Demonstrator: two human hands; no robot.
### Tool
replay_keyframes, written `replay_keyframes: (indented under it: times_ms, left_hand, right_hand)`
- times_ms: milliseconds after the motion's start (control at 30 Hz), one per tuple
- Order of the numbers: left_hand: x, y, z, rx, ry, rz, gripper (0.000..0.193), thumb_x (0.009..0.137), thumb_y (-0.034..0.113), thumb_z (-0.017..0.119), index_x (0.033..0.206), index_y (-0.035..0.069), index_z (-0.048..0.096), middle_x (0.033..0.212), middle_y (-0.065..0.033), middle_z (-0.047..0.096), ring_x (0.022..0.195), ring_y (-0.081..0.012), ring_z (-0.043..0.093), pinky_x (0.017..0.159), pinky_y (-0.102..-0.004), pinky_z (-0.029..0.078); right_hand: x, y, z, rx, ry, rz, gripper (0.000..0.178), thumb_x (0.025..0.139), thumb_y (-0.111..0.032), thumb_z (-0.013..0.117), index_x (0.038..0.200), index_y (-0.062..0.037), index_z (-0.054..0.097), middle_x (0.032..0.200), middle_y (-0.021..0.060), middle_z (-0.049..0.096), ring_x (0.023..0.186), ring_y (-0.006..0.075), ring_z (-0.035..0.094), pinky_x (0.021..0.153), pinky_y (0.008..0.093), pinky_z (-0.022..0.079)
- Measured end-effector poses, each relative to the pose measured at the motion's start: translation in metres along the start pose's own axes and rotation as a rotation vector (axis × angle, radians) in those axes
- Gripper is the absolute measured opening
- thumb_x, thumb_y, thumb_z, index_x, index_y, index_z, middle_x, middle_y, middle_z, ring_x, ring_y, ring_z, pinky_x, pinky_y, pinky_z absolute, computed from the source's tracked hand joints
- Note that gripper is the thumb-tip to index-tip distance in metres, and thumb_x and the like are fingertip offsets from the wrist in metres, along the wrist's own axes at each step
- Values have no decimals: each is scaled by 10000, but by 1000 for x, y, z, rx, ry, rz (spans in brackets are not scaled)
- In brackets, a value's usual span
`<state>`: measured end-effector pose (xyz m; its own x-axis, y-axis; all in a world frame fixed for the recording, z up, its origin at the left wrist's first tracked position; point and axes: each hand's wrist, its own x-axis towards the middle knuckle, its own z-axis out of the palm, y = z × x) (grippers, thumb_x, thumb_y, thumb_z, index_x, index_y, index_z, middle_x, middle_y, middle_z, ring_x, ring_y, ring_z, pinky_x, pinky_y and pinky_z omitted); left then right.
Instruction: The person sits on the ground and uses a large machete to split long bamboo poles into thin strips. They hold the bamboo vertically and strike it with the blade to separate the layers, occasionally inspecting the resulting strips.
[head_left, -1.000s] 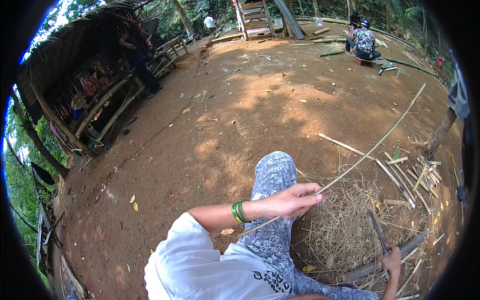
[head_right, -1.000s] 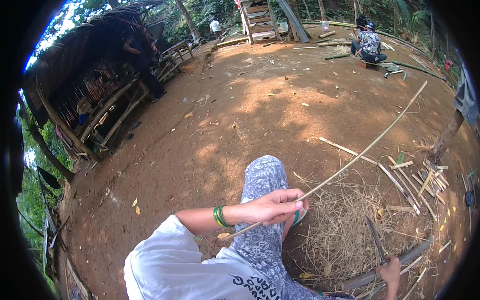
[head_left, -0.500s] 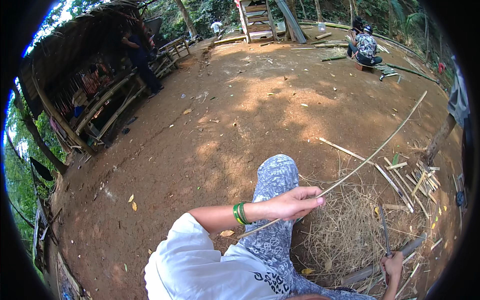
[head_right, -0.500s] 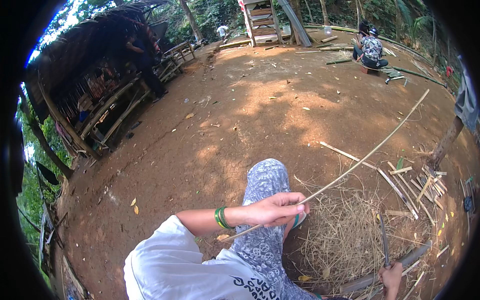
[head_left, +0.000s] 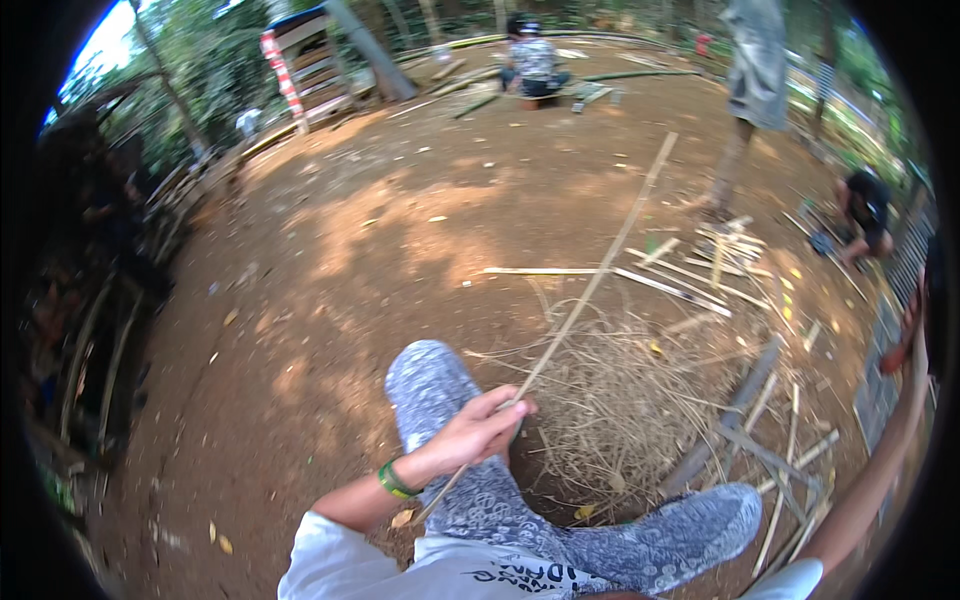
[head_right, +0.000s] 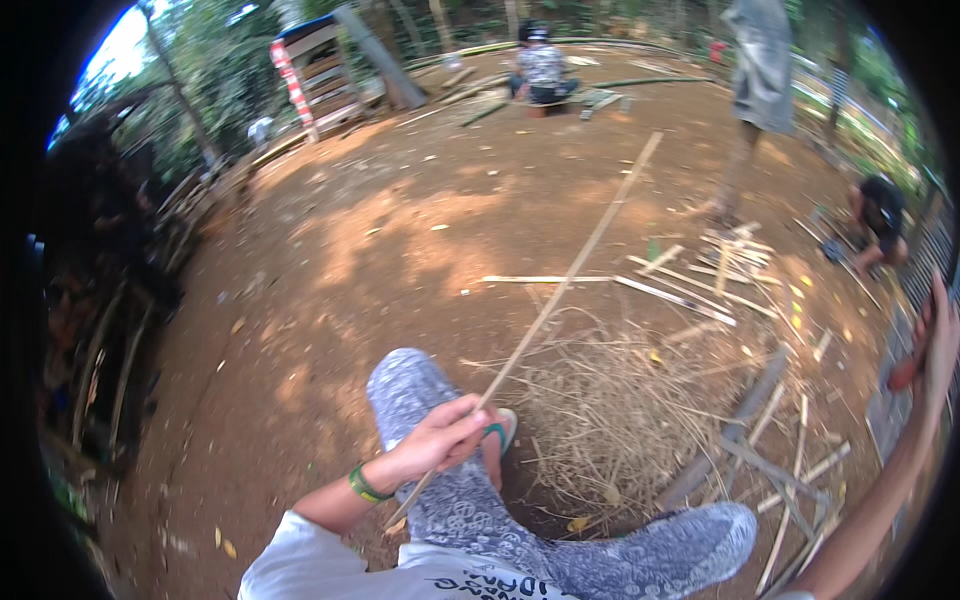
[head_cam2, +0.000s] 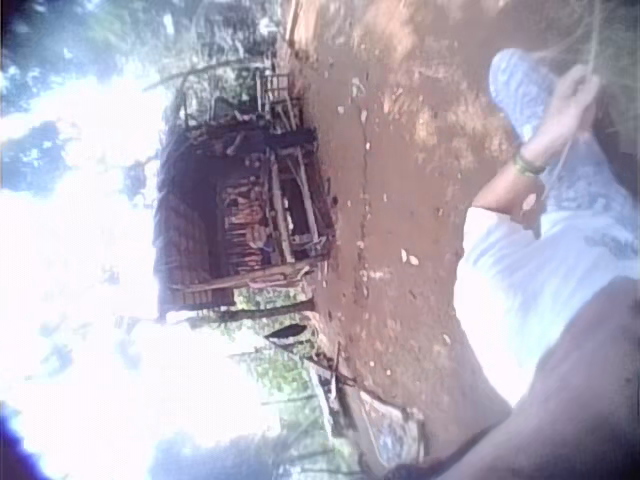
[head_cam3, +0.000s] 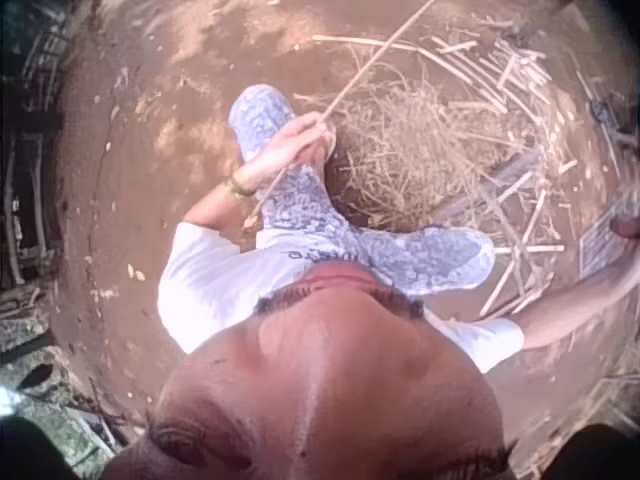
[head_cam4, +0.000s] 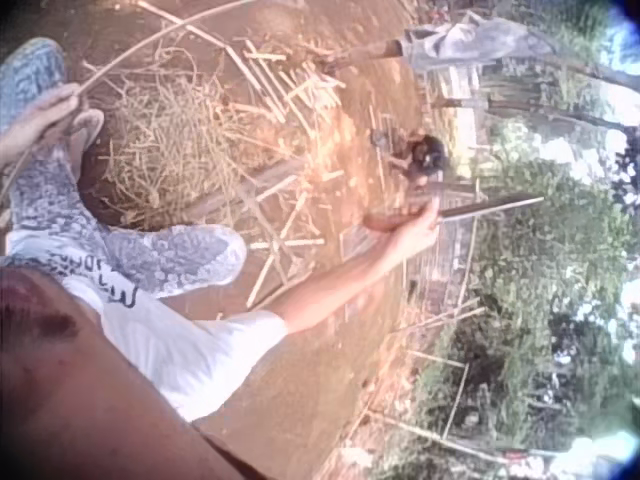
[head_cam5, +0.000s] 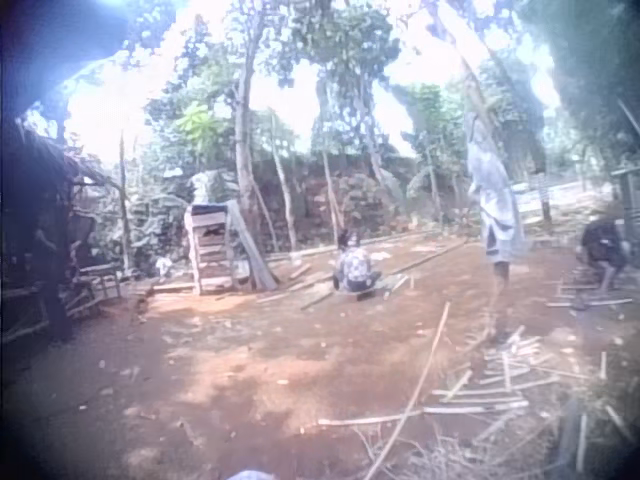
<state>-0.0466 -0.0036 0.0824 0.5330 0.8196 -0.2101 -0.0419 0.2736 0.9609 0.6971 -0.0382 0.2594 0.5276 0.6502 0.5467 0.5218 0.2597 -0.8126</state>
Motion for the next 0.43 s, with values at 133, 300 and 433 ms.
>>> replay_keyframes:
  times_ms: [133,300,433]
  left_hand:
    - [11,-11,10,7,59,9,256,1084,259,441,1137,32,547,538,58,365,366,-41,310,342,-207,239]
    - [55,-42,19,-73,-153,-27,252,1083,256,420,1133,35,531,515,23,353,345,-71,306,330,-224,245]
    - [68,-49,20,-67,-274,-72,229,1072,254,448,1133,49,530,481,12,353,303,-97,303,313,-250,255]
  right_hand:
    - [-12,-168,38,183,236,-41,290,915,-344,726,944,-87,593,718,-53,527,599,43,479,533,203,400]
    - [-20,-265,-86,209,381,-184,207,945,-205,687,983,-34,575,758,9,550,618,95,522,538,237,466]
    - [-50,-315,-147,245,455,-179,175,954,-174,661,993,-43,553,748,14,544,597,108,523,528,248,496]
